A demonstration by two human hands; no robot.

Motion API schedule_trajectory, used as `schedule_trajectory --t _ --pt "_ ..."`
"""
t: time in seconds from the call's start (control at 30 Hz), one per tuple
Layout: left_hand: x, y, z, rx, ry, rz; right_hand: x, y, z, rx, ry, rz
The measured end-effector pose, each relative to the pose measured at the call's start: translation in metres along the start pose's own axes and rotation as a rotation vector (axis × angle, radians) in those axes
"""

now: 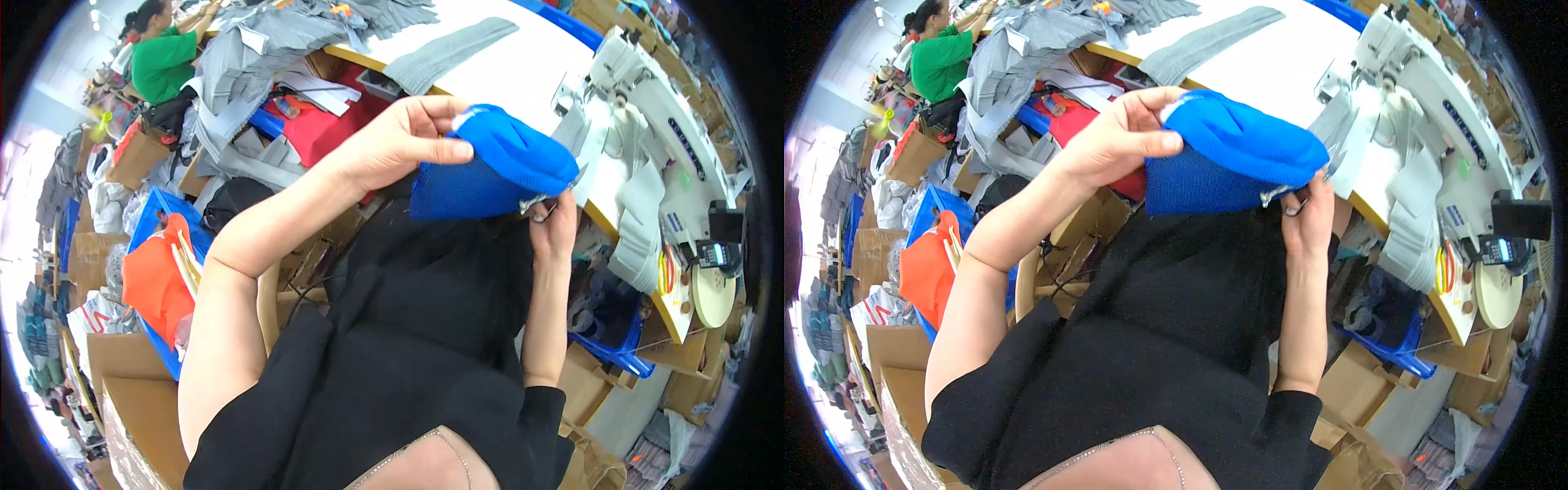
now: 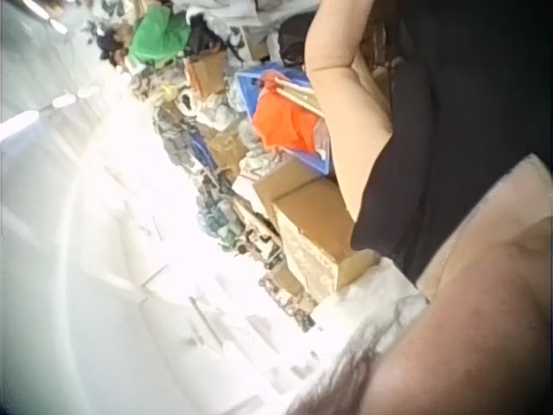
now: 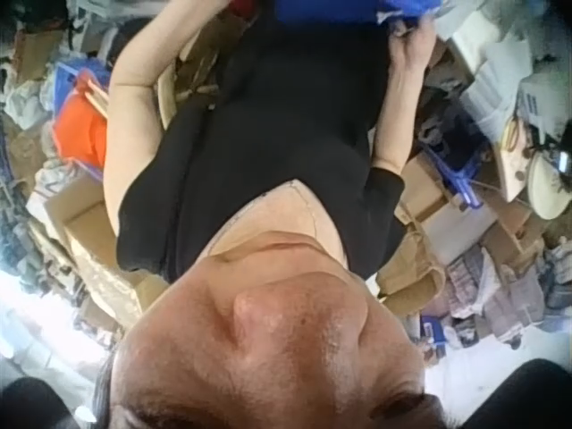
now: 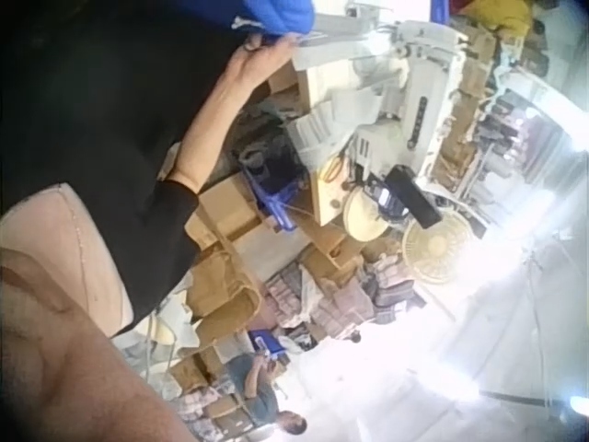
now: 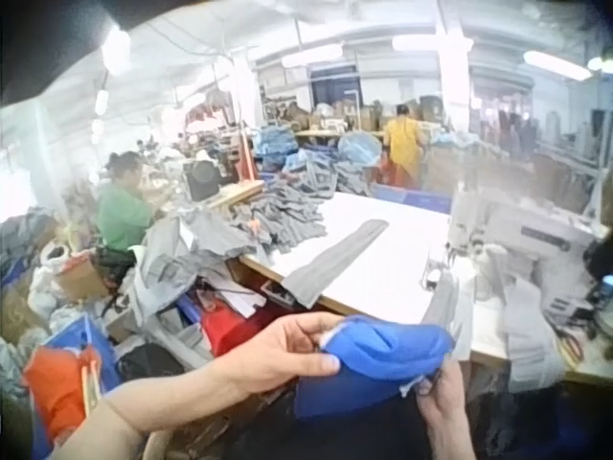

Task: Trimming loose threads and excess material from a blue zippered pouch using thread snips.

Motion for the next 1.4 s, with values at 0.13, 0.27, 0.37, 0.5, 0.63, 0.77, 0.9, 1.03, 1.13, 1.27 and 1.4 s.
schedule_trajectory --t 0.13,0.27,0.37,0.5,0.63,0.77,0.9,1.03,1.13,1.27,1.4 --pt "0.004 0.004 0.0 0.03 0.054 0.002 0.003 0.01 0.001 -0.124 -0.012 -0.007" --pt "0.014 -0.002 0.003 0.187 0.108 0.12 -0.069 0.024 -0.036 0.36 -0.688 -0.588" --pt "0.011 0.006 0.005 0.151 0.101 0.303 -0.105 0.114 -0.085 0.095 -1.054 -0.896" --pt "0.008 0.028 0.006 -0.02 0.124 0.528 -0.07 0.144 -0.058 -0.348 -0.548 -0.658" --pt "0.006 0.028 0.007 -0.117 0.052 0.562 -0.051 0.131 -0.045 -0.396 -0.162 -0.661" --pt "0.006 0.026 0.009 -0.102 0.073 0.623 -0.049 0.131 -0.052 -0.408 -0.163 -0.648" --pt "0.012 0.022 0.005 0.098 0.179 0.782 -0.046 0.123 -0.053 -0.351 -0.118 -0.618" --pt "0.014 0.027 0.003 0.136 0.262 0.837 -0.047 0.123 -0.055 -0.334 -0.089 -0.56" --pt "0.01 0.026 0.005 0.143 0.22 0.837 -0.047 0.12 -0.054 -0.317 -0.102 -0.581" --pt "0.006 0.028 0.005 0.134 0.278 0.891 -0.044 0.117 -0.052 -0.296 -0.116 -0.625" --pt "0.007 0.034 0.003 0.145 0.389 0.921 -0.05 0.118 -0.053 -0.235 -0.165 -0.737"
Point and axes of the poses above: each hand's wrist, its own z-axis towards the middle knuckle, its own y-axis out of the palm, x = y × z, the point moved 9 cm from there along z, towards the middle knuckle, and after that the axes turned 7 degrees about x, right-handed, at the moved point
